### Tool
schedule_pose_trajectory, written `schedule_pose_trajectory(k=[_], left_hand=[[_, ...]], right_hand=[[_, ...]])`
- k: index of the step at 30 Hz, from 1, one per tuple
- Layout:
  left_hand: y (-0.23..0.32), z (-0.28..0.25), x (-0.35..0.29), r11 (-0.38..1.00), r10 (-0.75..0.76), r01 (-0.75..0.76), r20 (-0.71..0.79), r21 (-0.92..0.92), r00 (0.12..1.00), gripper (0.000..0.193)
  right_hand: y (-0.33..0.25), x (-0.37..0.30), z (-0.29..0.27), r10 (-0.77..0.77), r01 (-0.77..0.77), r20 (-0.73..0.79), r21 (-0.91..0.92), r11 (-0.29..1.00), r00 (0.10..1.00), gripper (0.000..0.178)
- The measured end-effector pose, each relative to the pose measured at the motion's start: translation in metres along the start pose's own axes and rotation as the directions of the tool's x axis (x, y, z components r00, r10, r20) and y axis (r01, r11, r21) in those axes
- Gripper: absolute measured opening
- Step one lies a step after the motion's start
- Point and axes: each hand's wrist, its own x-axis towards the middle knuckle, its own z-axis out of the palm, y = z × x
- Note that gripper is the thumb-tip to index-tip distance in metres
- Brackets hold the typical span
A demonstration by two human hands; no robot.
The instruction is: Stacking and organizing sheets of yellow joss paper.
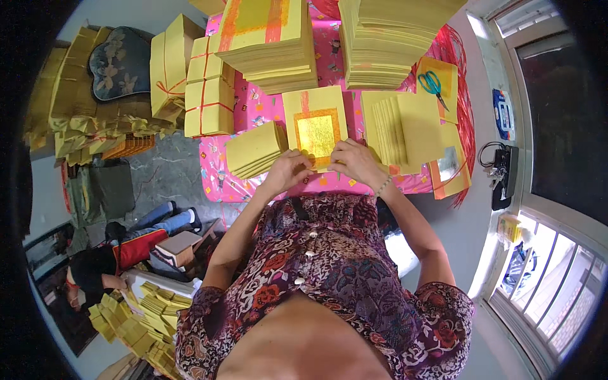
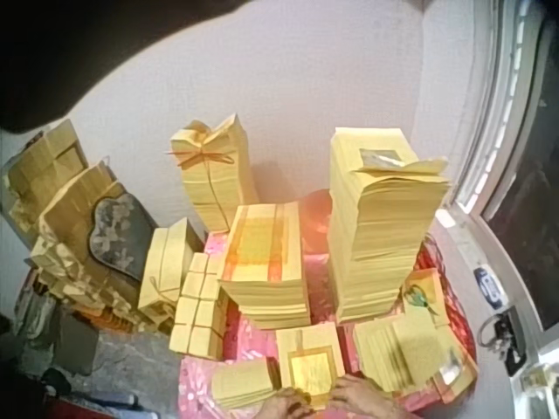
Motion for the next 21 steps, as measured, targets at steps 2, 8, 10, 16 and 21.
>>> schedule_pose_trajectory(k=[2,8,10,16,21], left_hand=[[-0.0025,0.0011,0.0005,1.000,-0.008,0.008,-0.012,-0.014,1.000,0.018],[-0.0024,-0.0013,0.0030,0.993,-0.077,0.076,-0.007,-0.094,0.997,0.014],[-0.0034,-0.0015,0.0038,0.989,-0.104,0.103,0.000,-0.110,0.995,0.014],[-0.0045,-0.0034,0.0055,0.974,-0.147,0.153,0.050,-0.168,0.988,0.015],[-0.0029,-0.0037,0.0063,0.971,-0.160,0.165,0.039,-0.175,0.986,0.016]], right_hand=[[0.0003,-0.0002,-0.0003,0.012,-0.012,0.002,0.017,1.000,1.000,0.021],[0.0003,0.0008,0.0005,0.045,-0.045,0.000,0.047,0.998,0.999,0.020],[0.0004,0.0008,0.0005,0.036,-0.035,-0.017,0.048,0.998,0.999,0.021],[0.0015,0.0015,0.0037,0.049,-0.047,-0.040,0.063,0.997,0.998,0.020],[0.0001,0.0024,0.0021,0.052,-0.050,-0.037,0.046,0.998,0.998,0.021]])
